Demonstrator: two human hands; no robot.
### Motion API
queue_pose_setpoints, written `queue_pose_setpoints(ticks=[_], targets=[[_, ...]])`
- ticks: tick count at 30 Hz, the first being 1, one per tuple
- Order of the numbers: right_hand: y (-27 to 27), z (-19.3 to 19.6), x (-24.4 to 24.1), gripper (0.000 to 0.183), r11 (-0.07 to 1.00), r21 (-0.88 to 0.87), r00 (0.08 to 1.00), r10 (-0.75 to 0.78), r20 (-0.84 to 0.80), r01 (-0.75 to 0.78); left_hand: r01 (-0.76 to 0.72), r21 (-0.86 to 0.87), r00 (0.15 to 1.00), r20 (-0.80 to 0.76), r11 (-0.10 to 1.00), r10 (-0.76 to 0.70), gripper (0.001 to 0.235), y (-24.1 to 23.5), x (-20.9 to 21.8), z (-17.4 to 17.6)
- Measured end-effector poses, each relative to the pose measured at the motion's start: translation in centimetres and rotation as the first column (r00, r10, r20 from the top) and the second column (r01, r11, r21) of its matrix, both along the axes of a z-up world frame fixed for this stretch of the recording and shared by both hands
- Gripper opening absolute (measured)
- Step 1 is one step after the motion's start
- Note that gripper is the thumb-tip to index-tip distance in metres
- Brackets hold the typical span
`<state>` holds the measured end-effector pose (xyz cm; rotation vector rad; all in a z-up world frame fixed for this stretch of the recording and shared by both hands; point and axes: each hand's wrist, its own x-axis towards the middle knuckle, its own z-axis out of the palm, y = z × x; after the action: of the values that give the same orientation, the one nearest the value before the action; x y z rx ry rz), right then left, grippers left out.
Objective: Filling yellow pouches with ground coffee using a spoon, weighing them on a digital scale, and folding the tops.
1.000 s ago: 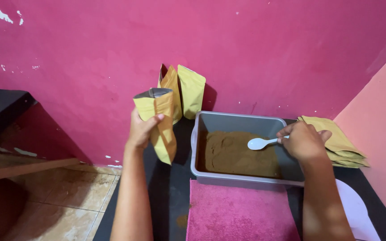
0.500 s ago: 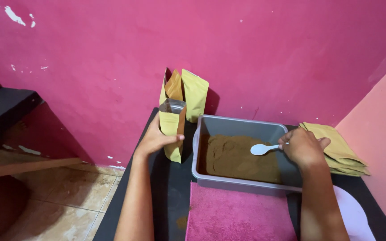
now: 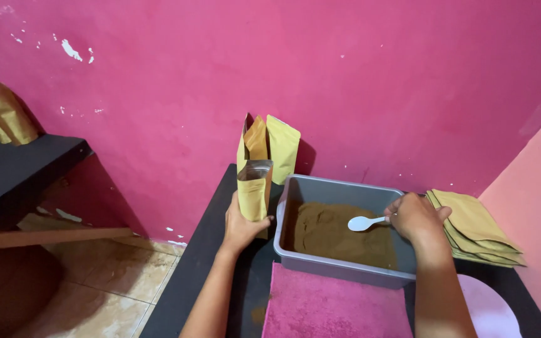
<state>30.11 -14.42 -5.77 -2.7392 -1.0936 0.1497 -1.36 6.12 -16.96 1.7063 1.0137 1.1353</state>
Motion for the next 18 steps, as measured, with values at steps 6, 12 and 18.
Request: queue_pose_setpoints(ticks=[6,12,18], targets=[[-0.6,0.6,0.0,0.024,1.000,-0.009,1.000,-0.003,0.001,0.003,-0.035,-0.036,0.999,0.021,0.999,0.036,0.106,-2.0,-3.2,0.1],[0.4,-1.1,1.0,0.025,1.000,-0.018,1.000,-0.006,0.014,0.006,0.026,-0.028,1.000,-0.007,0.999,-0.027,0.135,-5.9,-4.4,4.0],[1.1,-1.0,1.3,0.011,0.994,-0.104,0.995,-0.025,0.100,0.036,0.012,0.273,0.997,-0.074,0.962,0.008,0.134,-3.8,-4.6,0.1]])
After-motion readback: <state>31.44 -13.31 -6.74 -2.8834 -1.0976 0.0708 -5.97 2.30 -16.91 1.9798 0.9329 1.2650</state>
